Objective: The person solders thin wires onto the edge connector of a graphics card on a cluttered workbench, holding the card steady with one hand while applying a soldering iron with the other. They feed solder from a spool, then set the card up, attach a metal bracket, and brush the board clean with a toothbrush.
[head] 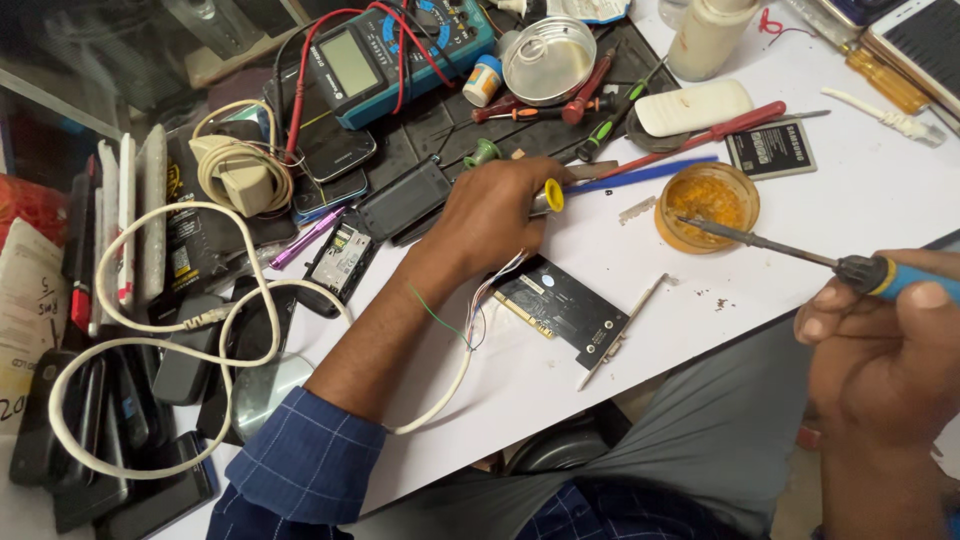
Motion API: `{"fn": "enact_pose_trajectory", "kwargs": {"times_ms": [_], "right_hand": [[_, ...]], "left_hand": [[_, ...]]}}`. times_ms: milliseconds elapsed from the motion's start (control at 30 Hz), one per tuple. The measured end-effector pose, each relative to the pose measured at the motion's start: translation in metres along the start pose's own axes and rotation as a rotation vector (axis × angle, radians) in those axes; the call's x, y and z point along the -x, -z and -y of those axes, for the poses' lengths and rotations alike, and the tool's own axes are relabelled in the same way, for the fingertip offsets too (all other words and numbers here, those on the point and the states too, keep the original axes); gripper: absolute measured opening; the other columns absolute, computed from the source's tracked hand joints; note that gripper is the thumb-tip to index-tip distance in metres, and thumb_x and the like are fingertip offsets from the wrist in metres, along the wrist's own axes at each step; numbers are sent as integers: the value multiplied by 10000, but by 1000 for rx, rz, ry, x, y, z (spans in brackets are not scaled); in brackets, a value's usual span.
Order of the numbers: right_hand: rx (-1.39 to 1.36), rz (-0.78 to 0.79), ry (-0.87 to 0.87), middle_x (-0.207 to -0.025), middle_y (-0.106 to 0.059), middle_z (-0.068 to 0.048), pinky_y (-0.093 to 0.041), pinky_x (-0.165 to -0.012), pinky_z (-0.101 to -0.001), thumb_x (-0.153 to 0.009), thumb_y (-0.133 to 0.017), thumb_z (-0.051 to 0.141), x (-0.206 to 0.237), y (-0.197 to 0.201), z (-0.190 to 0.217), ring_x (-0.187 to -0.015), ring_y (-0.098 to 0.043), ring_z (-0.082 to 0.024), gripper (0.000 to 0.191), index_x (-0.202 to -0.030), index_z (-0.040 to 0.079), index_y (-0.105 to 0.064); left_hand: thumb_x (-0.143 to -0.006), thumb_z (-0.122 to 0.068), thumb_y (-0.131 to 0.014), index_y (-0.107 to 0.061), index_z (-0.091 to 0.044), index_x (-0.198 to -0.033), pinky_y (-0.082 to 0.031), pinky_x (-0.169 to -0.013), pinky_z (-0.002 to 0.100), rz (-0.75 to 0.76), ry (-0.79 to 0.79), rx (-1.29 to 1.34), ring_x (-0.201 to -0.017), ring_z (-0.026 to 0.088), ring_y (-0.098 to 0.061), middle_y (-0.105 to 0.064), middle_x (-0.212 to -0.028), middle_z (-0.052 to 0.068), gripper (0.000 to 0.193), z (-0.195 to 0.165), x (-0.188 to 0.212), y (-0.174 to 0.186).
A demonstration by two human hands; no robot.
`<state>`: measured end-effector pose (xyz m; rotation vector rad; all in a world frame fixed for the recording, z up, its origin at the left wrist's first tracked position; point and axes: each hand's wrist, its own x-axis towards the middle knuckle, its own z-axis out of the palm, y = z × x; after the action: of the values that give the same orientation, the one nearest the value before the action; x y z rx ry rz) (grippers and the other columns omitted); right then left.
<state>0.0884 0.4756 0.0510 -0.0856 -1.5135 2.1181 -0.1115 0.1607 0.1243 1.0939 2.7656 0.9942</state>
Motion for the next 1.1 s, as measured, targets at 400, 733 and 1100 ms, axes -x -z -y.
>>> {"fn": "enact_pose_trajectory", "kwargs": {"times_ms": [400,733,1100], "right_hand": [[59,7,41,-885,-625,-199,-518,-621,-382,-1134,-485,192,1,-10,11,-642,-582,-244,231,-1208,-27,-490],[28,-17,24,-894,-617,-203,-515,-624,-373,-1110,-538,198,7,-26,15,-653,-580,-247,261,-1181,-52,-517],[50,35,93,-875,-614,-210,-525,-605,-356,-1149,-527,191,2,-35,16,-626,-582,-237,225,-1185,-30,-508]], "left_hand": [[-671,-66,-656,-666,-41,-1065,-509,-750,565,98,110,-103,-828,431,-681,-715,-814,212,395,-20,-4,3],[-709,-33,-701,-611,-39,-972,-500,-640,536,-115,4,-324,-774,417,-676,-702,-824,175,278,-3,19,5],[-809,-39,-644,-596,-59,-959,-513,-577,487,-57,-179,-374,-717,356,-691,-706,-862,134,159,4,7,-7]]}}
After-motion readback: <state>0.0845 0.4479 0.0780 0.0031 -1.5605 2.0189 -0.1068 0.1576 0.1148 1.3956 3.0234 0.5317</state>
